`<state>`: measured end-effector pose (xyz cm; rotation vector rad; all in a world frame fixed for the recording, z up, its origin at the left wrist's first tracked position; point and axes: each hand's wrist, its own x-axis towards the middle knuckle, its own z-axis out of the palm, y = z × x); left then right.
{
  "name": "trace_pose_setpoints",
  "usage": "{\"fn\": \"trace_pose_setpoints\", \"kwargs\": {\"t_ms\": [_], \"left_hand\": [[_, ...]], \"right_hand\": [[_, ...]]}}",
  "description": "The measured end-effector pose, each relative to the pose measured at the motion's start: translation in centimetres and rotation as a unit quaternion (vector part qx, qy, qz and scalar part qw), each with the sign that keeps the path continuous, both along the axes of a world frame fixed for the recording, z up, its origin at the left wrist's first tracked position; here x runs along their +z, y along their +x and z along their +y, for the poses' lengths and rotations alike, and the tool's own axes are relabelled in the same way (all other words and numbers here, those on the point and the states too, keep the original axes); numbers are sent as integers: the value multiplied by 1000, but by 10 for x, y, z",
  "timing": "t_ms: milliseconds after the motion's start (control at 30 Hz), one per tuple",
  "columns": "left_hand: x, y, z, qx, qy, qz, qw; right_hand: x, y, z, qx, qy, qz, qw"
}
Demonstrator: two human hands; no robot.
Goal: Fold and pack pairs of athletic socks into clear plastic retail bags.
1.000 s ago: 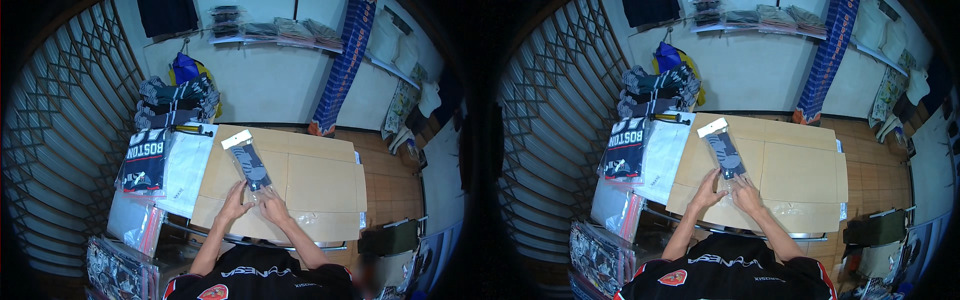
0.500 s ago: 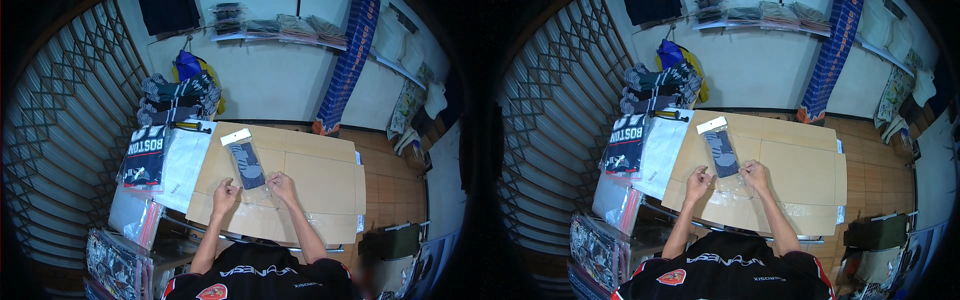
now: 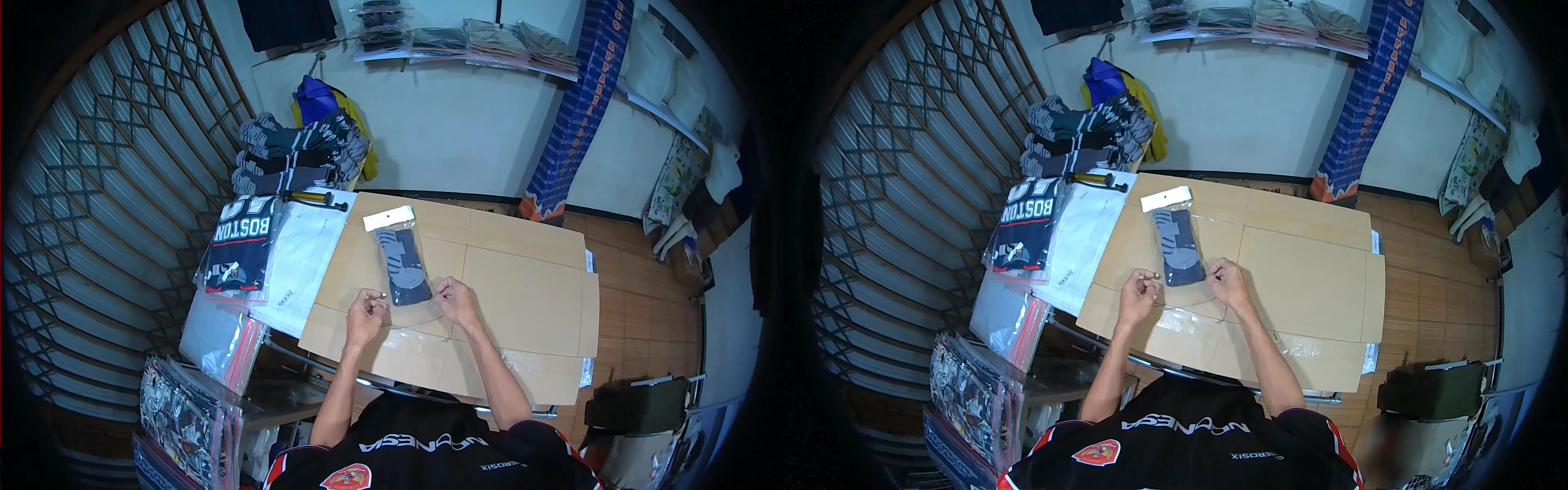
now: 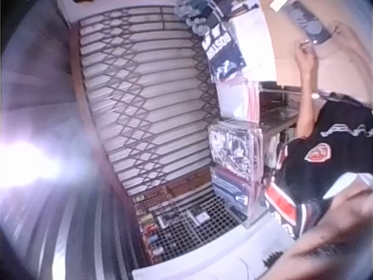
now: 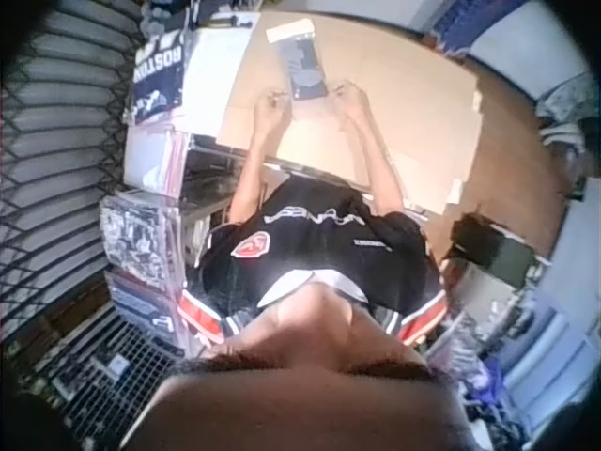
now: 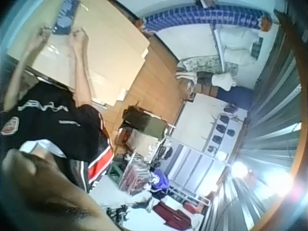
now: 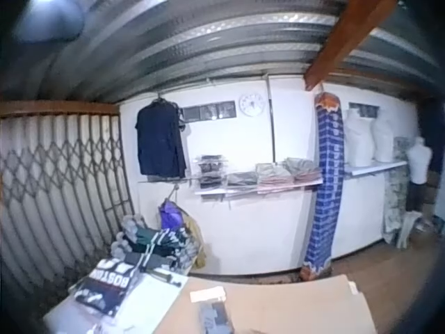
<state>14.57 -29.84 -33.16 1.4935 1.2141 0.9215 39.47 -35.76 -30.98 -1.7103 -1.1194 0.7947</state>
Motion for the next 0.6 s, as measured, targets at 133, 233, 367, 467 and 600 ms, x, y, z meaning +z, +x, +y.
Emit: {"fn": "trace_pose_setpoints", "kwargs": {"t_ms": [133,233,367,467,600], "left_hand": [[0,-4,2,-79,-43,-36,995],[7,-8,-4,-91,-54,-14,994],[17,-8,-13,-107,-39,1,993],[16,-10,-21,-101,-18,-14,995],[16,-4,-31,-88,-26,-14,996]], "right_hand": [[-5,16,-5,97,15,87,991],[9,18,-9,143,-6,96,985],[13,22,-14,164,-36,85,982],[13,22,-16,172,-21,84,981],[8,26,-17,182,-33,72,980]]}}
